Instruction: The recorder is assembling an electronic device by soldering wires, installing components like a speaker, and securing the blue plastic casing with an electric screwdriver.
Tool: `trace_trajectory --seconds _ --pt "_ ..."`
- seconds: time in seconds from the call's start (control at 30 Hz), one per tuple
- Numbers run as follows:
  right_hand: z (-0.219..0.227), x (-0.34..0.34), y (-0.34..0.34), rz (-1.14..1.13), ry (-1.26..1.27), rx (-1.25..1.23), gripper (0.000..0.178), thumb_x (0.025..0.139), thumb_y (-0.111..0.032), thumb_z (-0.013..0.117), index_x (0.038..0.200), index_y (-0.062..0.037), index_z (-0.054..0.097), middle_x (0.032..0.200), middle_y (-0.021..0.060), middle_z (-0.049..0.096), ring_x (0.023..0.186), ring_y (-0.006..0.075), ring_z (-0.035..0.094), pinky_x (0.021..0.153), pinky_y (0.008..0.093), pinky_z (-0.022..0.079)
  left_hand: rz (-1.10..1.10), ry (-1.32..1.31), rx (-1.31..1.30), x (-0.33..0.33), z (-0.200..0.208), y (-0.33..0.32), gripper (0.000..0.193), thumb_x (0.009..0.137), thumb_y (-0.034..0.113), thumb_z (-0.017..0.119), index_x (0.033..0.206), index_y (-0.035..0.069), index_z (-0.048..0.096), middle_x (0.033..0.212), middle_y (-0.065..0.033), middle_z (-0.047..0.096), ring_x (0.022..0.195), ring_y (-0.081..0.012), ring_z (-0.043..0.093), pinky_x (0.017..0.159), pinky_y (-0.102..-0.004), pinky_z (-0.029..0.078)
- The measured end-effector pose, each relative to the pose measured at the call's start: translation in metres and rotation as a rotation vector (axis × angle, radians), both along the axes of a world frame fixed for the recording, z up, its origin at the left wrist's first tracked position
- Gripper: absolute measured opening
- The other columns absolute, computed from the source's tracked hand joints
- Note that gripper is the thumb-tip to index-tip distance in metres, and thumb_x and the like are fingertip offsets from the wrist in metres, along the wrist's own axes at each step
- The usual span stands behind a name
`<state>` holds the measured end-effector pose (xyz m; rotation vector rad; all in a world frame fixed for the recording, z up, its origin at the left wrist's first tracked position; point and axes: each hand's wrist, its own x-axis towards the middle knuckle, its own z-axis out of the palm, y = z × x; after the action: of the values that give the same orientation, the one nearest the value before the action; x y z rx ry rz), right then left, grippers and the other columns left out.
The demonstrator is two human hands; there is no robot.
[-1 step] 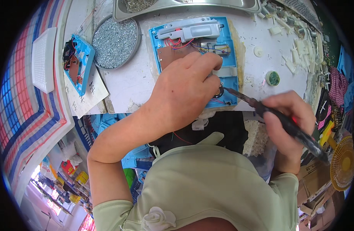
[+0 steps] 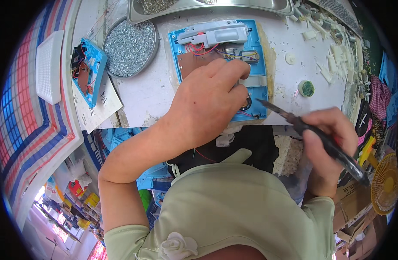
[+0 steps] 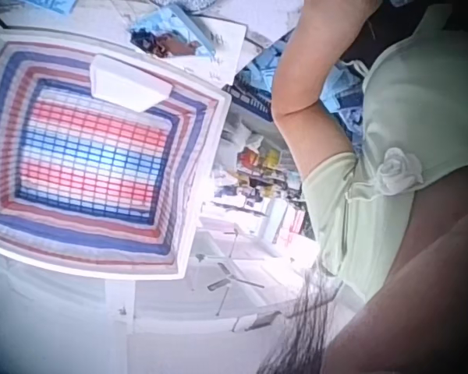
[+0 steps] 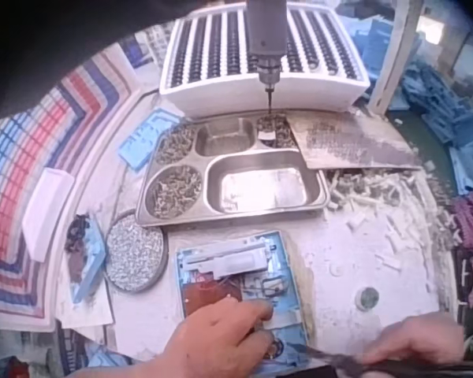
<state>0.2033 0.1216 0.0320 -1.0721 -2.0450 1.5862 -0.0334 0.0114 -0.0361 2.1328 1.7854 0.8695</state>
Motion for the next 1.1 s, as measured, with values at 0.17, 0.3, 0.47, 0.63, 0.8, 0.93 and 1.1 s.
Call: trace_trajectory --seconds 0.17,0.3,0.47,0.63,0.8,0.93,1.1 --pt "-0.006 0.083 0.006 -0.472 0.168 0.252 0.030 0.089 -0.011 0.069 0.114 0.0047 0.063 0.089 0.0070 0.068 0.075 0.0091 0.062 0.078 0.0242 0.052 -0.011 -0.007 -0.021 -0.002 0.002 0.000 0.013 0.073 0.006 0.071 0.083 0.003 0.063 0.108 -0.0113 0.061 0.090 -0.0300 0.062 0.075 -0.0419 0.053" --pt "-0.006 0.183 0.028 -0.850 0.297 0.346 0.023 0.096 -0.007 0.064 0.117 0.0024 0.061 0.089 0.0079 0.065 0.065 0.0070 0.050 0.069 0.0217 0.049 -0.019 0.025 -0.042 -0.003 0.006 0.000 0.022 0.071 -0.002 0.077 0.089 0.004 0.066 0.111 -0.0131 0.063 0.097 -0.0332 0.065 0.080 -0.0421 0.055" --pt "0.022 0.255 0.028 -0.906 0.393 0.589 0.009 0.095 -0.001 0.062 0.104 0.0004 0.064 0.087 0.0070 0.062 0.061 0.0070 0.044 0.055 0.0217 0.035 0.020 0.032 -0.044 0.003 0.012 0.001 0.019 0.072 -0.003 0.076 0.089 0.001 0.067 0.109 -0.0172 0.063 0.098 -0.0355 0.065 0.082 -0.0437 0.054" --pt "0.018 0.265 0.033 -1.135 0.271 0.684 0.005 0.091 0.001 0.063 0.096 -0.0003 0.065 0.086 0.0022 0.060 0.065 0.0046 0.048 0.056 0.0205 0.036 0.010 0.056 -0.073 0.010 0.013 0.004 0.020 0.072 -0.004 0.077 0.088 0.001 0.067 0.110 -0.0161 0.063 0.098 -0.0343 0.065 0.082 -0.0428 0.054" --pt "0.006 0.246 0.068 -1.067 -0.070 0.569 0.011 0.093 -0.005 0.068 0.103 -0.0007 0.070 0.084 -0.0002 0.059 0.070 0.0069 0.051 0.063 0.0195 0.039 -0.007 0.023 -0.028 0.005 0.008 0.004 0.020 0.071 -0.002 0.077 0.088 0.001 0.067 0.111 -0.0168 0.063 0.099 -0.0358 0.065 0.083 -0.0441 0.054" --pt "-0.044 0.245 0.075 -1.106 0.311 0.150 0.041 0.098 -0.015 0.070 0.134 0.0006 0.060 0.093 0.0033 0.061 0.075 0.0099 0.052 0.070 0.0223 0.044 -0.022 0.026 0.008 0.000 0.003 0.003 0.016 0.072 0.002 0.073 0.084 0.001 0.062 0.110 -0.0176 0.063 0.097 -0.0372 0.065 0.080 -0.0458 0.054" --pt "-0.062 0.175 0.001 -0.716 0.615 -0.302 0.052 0.096 -0.011 0.069 0.144 0.0001 0.051 0.099 0.0078 0.065 0.080 0.0118 0.057 0.070 0.0245 0.049 0.010 -0.043 -0.058 -0.006 0.005 -0.006 0.021 0.075 0.000 0.075 0.093 0.003 0.065 0.113 -0.0138 0.062 0.094 -0.0317 0.066 0.077 -0.0419 0.055"
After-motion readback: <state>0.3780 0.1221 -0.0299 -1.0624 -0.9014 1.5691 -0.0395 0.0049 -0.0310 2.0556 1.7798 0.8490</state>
